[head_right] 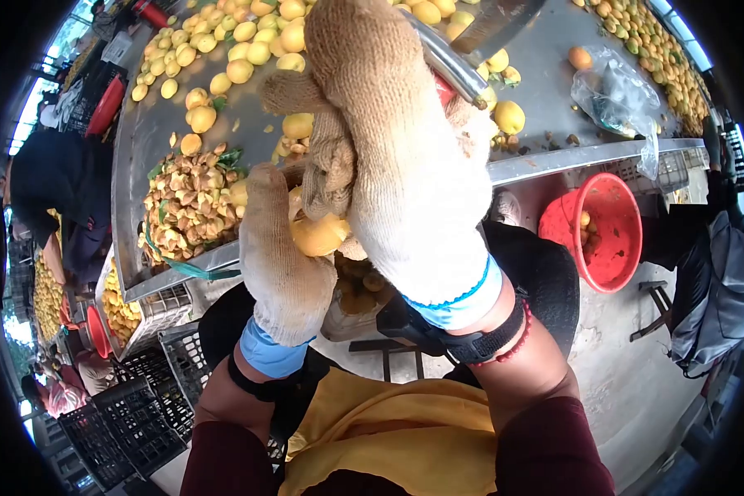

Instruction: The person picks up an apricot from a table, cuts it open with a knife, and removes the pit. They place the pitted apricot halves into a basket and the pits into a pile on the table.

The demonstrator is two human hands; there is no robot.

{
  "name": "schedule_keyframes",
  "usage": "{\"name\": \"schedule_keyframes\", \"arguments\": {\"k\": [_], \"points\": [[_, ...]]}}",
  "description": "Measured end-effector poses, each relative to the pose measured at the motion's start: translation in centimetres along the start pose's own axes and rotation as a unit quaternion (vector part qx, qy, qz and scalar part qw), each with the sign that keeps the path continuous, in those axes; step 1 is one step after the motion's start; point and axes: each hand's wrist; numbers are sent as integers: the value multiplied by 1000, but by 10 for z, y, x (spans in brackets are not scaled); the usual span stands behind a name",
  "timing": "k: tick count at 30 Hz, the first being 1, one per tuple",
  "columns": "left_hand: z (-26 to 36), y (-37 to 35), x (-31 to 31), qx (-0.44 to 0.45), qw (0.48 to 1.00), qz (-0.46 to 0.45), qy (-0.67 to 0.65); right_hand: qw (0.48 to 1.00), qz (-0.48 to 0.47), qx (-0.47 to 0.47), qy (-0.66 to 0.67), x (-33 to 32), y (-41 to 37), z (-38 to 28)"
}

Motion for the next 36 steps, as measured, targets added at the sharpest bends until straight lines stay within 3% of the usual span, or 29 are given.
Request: {"name": "schedule_keyframes", "arguments": {"k": [3,5,6,8,9,10,11,15,16,17,21,22,23,28,29,30,31,33,34,36], "points": [[-2,3,11,0,1000,-9,18,996,-72,-23,49,0,3,2],[-10,5,11,88,995,-22,37,996,58,-58,-19,8,9,10],[-9,6,11,89,995,-22,36,988,122,-76,-53,13,12,14],[-1,9,16,-15,992,-80,-97,955,250,-111,-119,17,16,18],[0,11,13,-15,992,-80,-98,954,250,-111,-120,14,17,15],[1,14,8,62,974,-74,206,967,203,-73,-136,8,18,9],[1,17,6,132,860,-59,489,975,156,-35,-152,2,19,4],[5,22,21,187,827,-134,513,992,58,16,-114,-23,29,5],[0,22,26,103,938,-63,326,995,36,21,-87,-31,30,8],[-4,22,28,15,993,13,119,998,14,25,-60,-39,30,12],[-11,35,6,39,977,3,211,996,-70,38,49,-60,27,24],[-6,39,2,142,899,-81,405,996,-67,40,49,-60,25,23],[-4,40,0,236,767,-162,575,998,-58,32,-3,-58,23,22],[-8,42,-9,227,791,-143,550,966,-24,-10,-256,-40,19,14],[-10,41,-11,225,796,-141,544,967,-22,-9,-255,-41,18,20],[-13,42,-11,223,796,-141,545,956,-12,-75,-283,-44,17,32],[-19,42,-10,205,867,-113,439,940,-2,-141,-311,-44,18,39],[-31,44,-11,160,964,-48,206,951,4,-120,-286,-42,20,44],[-36,48,-18,163,964,-46,207,960,10,-100,-262,-40,23,45],[-49,57,-28,359,859,-133,339,975,23,-63,-214,-36,29,44]]}}
Point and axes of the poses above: each hand's wrist, its own y-axis towards the middle knuckle, its own x-axis out of the palm, z = x × y, and after that the axes turned 11 degrees about -y, right-handed
